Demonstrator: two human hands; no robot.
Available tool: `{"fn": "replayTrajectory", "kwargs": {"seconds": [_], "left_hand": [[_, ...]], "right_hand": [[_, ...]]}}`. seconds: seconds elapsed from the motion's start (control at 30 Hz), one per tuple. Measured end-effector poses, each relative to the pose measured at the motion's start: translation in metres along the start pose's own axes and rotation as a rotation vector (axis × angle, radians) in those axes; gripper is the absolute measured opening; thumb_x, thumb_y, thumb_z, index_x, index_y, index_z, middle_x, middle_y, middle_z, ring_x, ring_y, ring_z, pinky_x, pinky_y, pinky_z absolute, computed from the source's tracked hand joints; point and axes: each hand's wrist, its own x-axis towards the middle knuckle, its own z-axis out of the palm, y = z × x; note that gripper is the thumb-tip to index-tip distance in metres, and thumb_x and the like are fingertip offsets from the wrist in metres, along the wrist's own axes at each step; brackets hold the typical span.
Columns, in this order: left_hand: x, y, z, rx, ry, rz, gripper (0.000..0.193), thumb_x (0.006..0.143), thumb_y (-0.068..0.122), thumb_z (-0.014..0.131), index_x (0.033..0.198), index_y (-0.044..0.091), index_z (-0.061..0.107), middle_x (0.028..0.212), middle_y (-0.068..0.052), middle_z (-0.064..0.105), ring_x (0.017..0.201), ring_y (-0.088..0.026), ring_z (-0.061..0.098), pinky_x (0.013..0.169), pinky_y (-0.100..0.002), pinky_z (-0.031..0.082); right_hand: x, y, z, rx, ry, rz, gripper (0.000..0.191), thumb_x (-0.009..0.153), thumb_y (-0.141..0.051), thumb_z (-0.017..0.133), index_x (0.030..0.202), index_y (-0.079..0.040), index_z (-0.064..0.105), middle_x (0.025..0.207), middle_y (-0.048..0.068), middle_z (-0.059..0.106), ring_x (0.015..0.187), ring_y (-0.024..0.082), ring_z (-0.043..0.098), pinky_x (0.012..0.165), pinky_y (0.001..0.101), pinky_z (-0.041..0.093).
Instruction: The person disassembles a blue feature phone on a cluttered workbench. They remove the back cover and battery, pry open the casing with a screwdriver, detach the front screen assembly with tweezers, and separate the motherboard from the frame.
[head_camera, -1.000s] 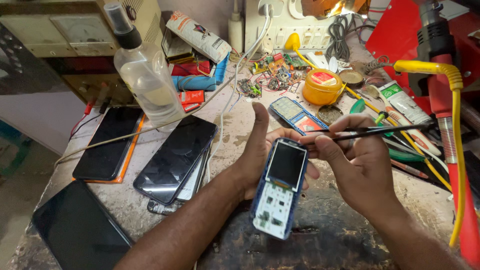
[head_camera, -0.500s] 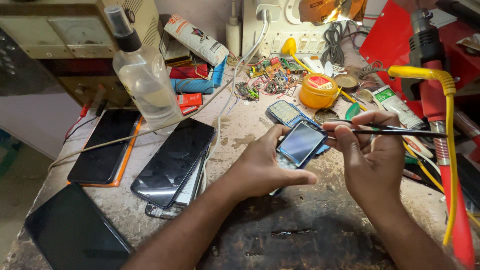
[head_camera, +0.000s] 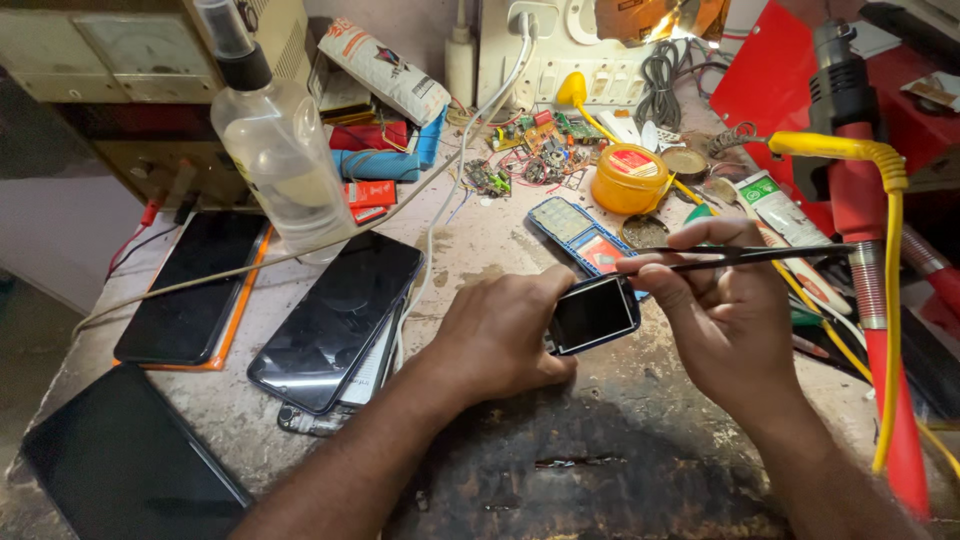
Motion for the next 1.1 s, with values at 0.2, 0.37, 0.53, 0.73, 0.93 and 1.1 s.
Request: {"fn": "replayTrajectory", "kwargs": {"seconds": [0.2,0.37,0.53,0.73,0.93,1.1], "left_hand": [[0.001,-0.005,0.000,-0.011,-0.023,0.030,0.065,0.064,0.036,0.087,0.120,0.014,0.063,0.100,-0.014,0.075,0.097,-0.036,0.070,0.086,-0.049,0.053],[0.001,-0.006,-0.001,-0.018,-0.006,0.047,0.066,0.064,0.035,0.087,0.121,0.013,0.062,0.100,-0.014,0.074,0.097,-0.036,0.070,0.086,-0.049,0.053],[0.000,-0.005,-0.002,0.000,-0.020,0.052,0.062,0.066,0.034,0.086,0.118,0.012,0.061,0.100,-0.014,0.074,0.097,-0.036,0.070,0.085,-0.048,0.054],[-0.001,-0.005,-0.002,0.019,0.021,0.117,0.062,0.066,0.034,0.085,0.117,0.011,0.059,0.098,-0.016,0.073,0.097,-0.036,0.070,0.083,-0.049,0.054],[-0.001,-0.005,0.000,0.083,0.011,0.137,0.066,0.068,0.036,0.085,0.121,0.012,0.056,0.095,-0.014,0.074,0.093,-0.035,0.071,0.078,-0.049,0.054],[-0.001,-0.005,0.002,0.112,0.049,0.208,0.061,0.067,0.034,0.086,0.116,0.011,0.057,0.093,-0.012,0.074,0.093,-0.033,0.072,0.077,-0.048,0.054]], "right_hand": [[0.001,-0.004,0.001,-0.013,-0.006,0.001,0.024,0.102,0.001,0.060,0.117,-0.002,0.041,0.103,0.017,0.075,0.100,0.019,0.076,0.084,0.0267,0.063],[0.000,-0.005,-0.001,-0.100,-0.018,0.009,0.022,0.102,0.000,0.060,0.114,-0.001,0.042,0.101,0.016,0.076,0.099,0.018,0.076,0.083,0.0268,0.063],[0.000,-0.006,-0.002,-0.097,-0.020,-0.025,0.022,0.103,0.000,0.060,0.115,-0.001,0.042,0.102,0.016,0.075,0.099,0.017,0.075,0.084,0.0266,0.063],[-0.003,-0.016,-0.001,-0.267,-0.028,-0.051,0.024,0.099,-0.003,0.065,0.114,-0.002,0.047,0.098,0.013,0.077,0.096,0.015,0.077,0.078,0.0258,0.062],[0.000,-0.027,-0.003,-0.363,-0.031,0.016,0.027,0.097,-0.009,0.069,0.115,-0.003,0.050,0.093,0.009,0.077,0.095,0.013,0.078,0.074,0.0257,0.061],[0.008,-0.025,-0.013,-0.419,-0.080,0.244,0.027,0.095,-0.011,0.068,0.113,-0.006,0.049,0.089,0.009,0.080,0.090,0.014,0.079,0.073,0.0266,0.060]]}}
